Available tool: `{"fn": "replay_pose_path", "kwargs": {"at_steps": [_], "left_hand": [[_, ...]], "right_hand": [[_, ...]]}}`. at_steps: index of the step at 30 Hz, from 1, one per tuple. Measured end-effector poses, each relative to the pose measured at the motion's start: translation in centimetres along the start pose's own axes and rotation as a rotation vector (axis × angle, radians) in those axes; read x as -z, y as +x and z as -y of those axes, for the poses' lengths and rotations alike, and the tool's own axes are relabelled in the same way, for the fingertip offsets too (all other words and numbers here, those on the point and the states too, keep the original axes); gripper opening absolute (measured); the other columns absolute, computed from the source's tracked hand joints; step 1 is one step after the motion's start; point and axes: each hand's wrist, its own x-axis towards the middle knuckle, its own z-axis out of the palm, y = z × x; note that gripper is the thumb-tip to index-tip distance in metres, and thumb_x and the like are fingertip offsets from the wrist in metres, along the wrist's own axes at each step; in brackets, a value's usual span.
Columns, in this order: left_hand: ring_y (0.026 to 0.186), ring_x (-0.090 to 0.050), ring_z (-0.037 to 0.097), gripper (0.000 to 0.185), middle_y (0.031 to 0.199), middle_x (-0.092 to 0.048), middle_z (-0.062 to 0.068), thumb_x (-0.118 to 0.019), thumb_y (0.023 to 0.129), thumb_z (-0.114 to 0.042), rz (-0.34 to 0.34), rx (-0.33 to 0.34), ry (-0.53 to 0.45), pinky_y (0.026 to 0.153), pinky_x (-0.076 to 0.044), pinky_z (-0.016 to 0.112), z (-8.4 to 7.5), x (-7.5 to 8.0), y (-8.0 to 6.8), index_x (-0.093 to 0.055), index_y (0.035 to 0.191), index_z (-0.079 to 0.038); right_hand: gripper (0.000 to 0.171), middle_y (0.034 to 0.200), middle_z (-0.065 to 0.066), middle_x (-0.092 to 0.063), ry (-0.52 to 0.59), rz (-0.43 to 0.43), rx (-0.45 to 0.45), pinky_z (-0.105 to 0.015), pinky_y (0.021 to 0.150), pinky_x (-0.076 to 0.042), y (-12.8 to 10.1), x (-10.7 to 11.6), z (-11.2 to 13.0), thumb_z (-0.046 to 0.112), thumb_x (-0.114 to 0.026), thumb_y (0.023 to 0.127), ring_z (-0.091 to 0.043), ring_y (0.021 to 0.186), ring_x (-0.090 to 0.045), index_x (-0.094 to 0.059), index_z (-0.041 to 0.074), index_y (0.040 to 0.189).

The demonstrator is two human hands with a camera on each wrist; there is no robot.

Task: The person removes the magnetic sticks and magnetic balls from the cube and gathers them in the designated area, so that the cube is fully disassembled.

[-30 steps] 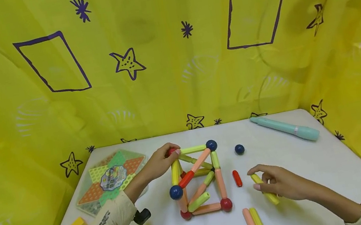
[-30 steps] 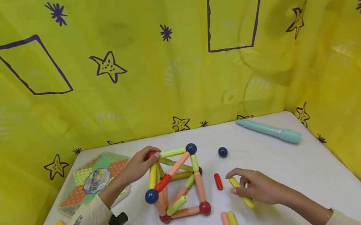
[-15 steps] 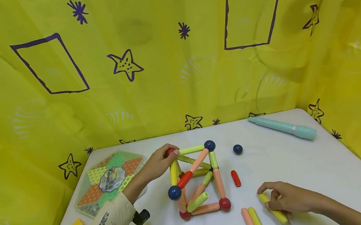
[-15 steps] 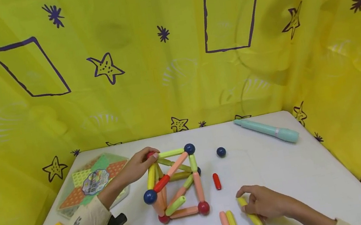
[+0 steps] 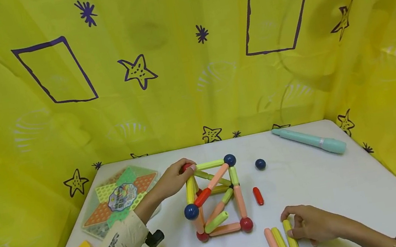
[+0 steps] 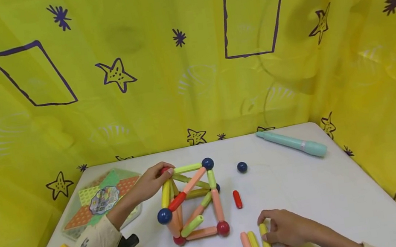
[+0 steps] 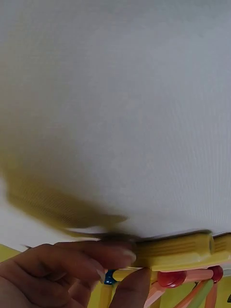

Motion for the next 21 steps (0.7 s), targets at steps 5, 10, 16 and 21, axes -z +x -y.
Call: {"fn": "replay_pose_path", "kwargs": {"at_steps": [5, 10, 16, 21], "left_hand": [[0.089, -0.057, 0.017, 0.028, 0.105, -0.066, 0.008, -0.052, 0.106, -0.027, -0.005, 0.005, 0.001, 0.08, -0.048, 0.031, 0.02, 0.03, -0.02, -0.063, 0.121, -0.006], [0.089, -0.057, 0.017, 0.029, 0.105, -0.066, 0.007, -0.053, 0.106, -0.028, -0.009, 0.024, 0.001, 0.08, -0.048, 0.03, 0.02, 0.01, -0.02, -0.063, 0.122, -0.007], [0.09, -0.057, 0.017, 0.028, 0.105, -0.066, 0.007, -0.052, 0.106, -0.028, -0.004, 0.021, -0.011, 0.082, -0.048, 0.031, -0.02, 0.06, -0.05, -0.063, 0.122, -0.007], [0.09, -0.057, 0.017, 0.029, 0.105, -0.066, 0.007, -0.052, 0.106, -0.029, 0.001, 0.016, -0.012, 0.082, -0.048, 0.031, 0.02, 0.11, -0.03, -0.063, 0.122, -0.007]], "right_hand": [[0.034, 0.077, -0.004, -0.059, 0.047, 0.049, 0.049, -0.022, 0.054, -0.04, 0.21, -0.2, -0.08, 0.019, -0.068, 0.096, -0.009, 0.049, -0.05, -0.058, 0.003, 0.124], [0.04, 0.083, -0.005, -0.061, 0.123, 0.112, 0.034, -0.02, 0.053, -0.039, 0.2, -0.24, -0.05, 0.021, -0.065, 0.098, -0.01, 0.053, -0.051, -0.055, 0.001, 0.131], [0.041, 0.087, -0.005, -0.06, 0.157, 0.144, 0.055, -0.019, 0.053, -0.041, 0.22, -0.08, 0.17, 0.021, -0.063, 0.099, -0.009, 0.054, -0.052, -0.054, -0.002, 0.132], [0.043, 0.089, -0.004, -0.061, 0.153, 0.191, 0.044, -0.019, 0.053, -0.042, 0.4, 0.14, 0.08, 0.024, -0.061, 0.101, -0.009, 0.056, -0.054, -0.053, -0.004, 0.132]]}}
